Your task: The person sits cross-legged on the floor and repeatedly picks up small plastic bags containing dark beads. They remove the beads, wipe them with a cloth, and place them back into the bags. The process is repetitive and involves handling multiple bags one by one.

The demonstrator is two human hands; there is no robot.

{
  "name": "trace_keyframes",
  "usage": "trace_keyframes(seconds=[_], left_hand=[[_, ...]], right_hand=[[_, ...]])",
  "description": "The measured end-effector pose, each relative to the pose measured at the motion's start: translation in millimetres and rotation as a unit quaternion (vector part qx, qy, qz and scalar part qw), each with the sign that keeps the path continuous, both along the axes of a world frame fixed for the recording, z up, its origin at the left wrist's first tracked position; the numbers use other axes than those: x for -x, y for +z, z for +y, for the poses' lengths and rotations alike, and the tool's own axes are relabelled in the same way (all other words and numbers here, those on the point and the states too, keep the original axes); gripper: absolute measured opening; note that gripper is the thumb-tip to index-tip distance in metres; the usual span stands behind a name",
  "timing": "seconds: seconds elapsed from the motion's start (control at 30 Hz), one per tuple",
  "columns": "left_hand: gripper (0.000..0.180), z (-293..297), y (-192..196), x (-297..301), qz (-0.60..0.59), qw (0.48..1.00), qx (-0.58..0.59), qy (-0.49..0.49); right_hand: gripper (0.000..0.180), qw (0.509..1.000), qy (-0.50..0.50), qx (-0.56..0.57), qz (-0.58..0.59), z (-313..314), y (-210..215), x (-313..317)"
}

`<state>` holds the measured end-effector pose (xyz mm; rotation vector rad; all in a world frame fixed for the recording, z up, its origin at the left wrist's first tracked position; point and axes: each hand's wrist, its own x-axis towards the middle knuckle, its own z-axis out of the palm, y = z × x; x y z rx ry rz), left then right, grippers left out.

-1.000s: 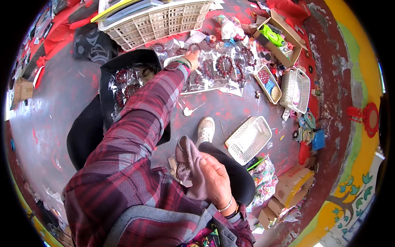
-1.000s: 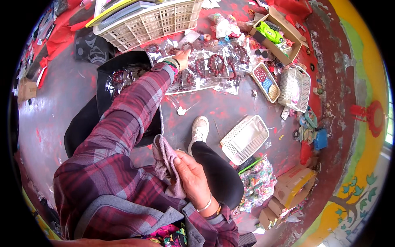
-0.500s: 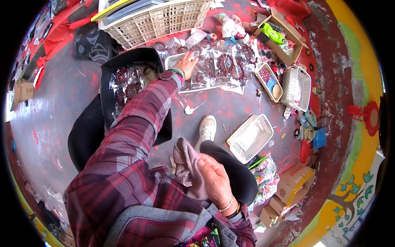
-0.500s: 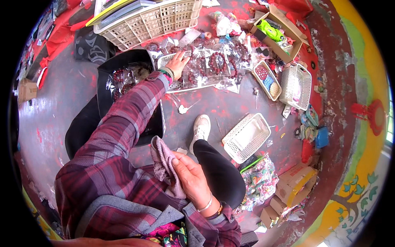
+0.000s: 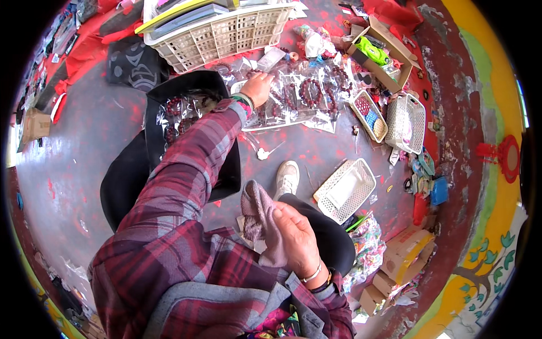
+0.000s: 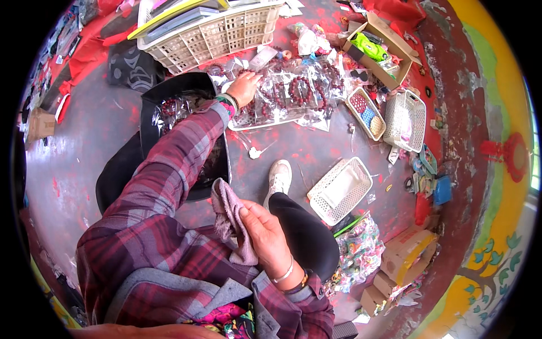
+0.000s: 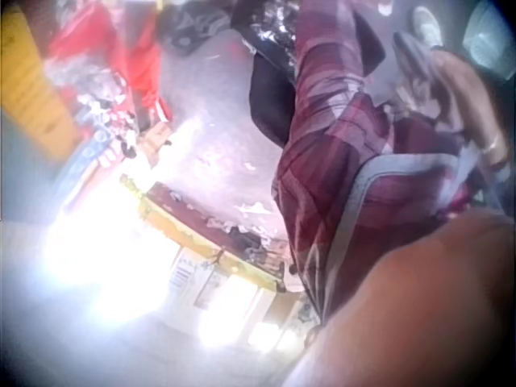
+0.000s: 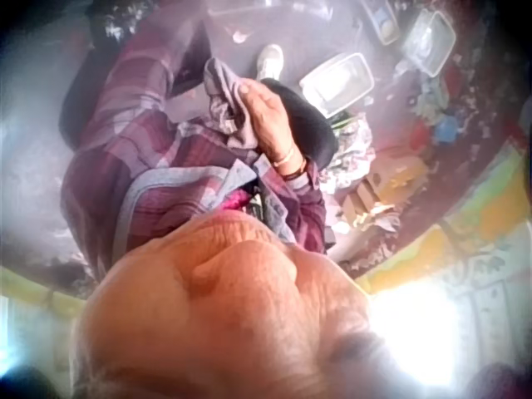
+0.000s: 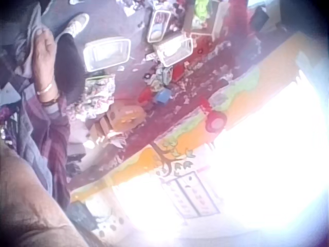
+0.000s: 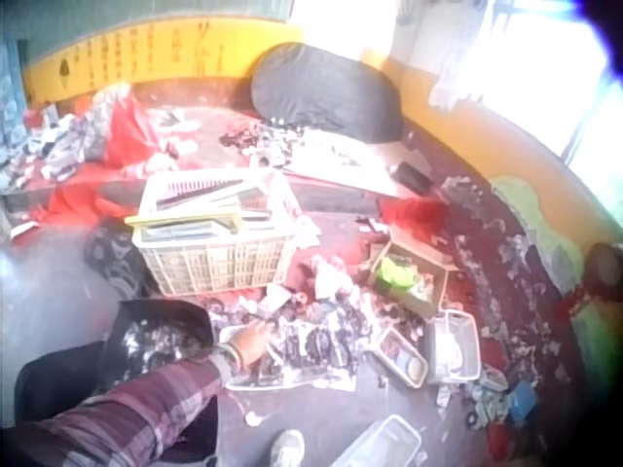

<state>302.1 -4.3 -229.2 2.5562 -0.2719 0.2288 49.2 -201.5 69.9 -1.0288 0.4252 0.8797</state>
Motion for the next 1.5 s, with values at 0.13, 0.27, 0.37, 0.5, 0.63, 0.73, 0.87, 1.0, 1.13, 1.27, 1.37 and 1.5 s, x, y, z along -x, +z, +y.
trace_keyframes(seconds=[0.13,0.27,0.37,0.5,0.63,0.73,0.87,1.0,1.13,1.27,1.37,1.5], left_hand=[[0.027,14.6,41.8,9.2,-0.009,0.968,0.232,0.092],[0.028,42.2,95.5,43.5,0.175,0.728,0.660,0.060],[0.030,50.4,165.3,95.8,0.272,0.534,0.798,-0.058],[0.036,58.9,193.2,162.2,0.292,0.449,0.839,-0.098],[0.039,48.6,215.8,220.7,0.366,0.412,0.827,-0.115],[0.042,46.8,237.9,251.9,0.465,0.409,0.779,-0.099],[0.063,61.3,238.5,275.1,0.510,0.409,0.753,-0.076],[0.088,64.9,261.6,298.2,0.458,0.455,0.764,-0.029],[0.096,50.9,257.3,313.8,0.285,0.420,0.854,-0.113],[0.062,25.7,232.1,312.8,0.169,0.485,0.857,-0.026],[0.047,25.7,229.7,306.7,0.190,0.442,0.877,-0.025],[0.044,46.9,228.1,306.7,0.217,0.366,0.901,-0.087]], right_hand=[[0.031,1.000,0.003,-0.024,-0.008,1.3,1.2,6.5],[0.031,0.996,-0.004,-0.039,-0.078,9.7,1.3,11.3],[0.031,0.991,-0.062,0.011,-0.118,4.5,4.1,12.9],[0.028,0.939,-0.211,0.075,-0.263,-9.0,3.7,2.5],[0.032,0.921,-0.229,0.111,-0.293,-8.1,-5.5,-3.3],[0.038,0.954,-0.100,0.062,-0.275,-11.1,-17.4,-0.6],[0.036,0.973,0.040,0.060,-0.220,14.6,-24.0,10.3],[0.025,0.989,0.047,-0.026,-0.138,19.1,-41.7,16.6],[0.019,0.986,-0.010,-0.098,-0.134,26.5,-46.7,16.2],[0.013,0.990,-0.025,-0.086,-0.111,45.3,-45.4,25.6],[0.016,0.982,-0.104,-0.022,-0.159,42.1,-65.6,21.1],[0.018,0.922,-0.202,0.018,-0.331,27.9,-36.5,17.5]])
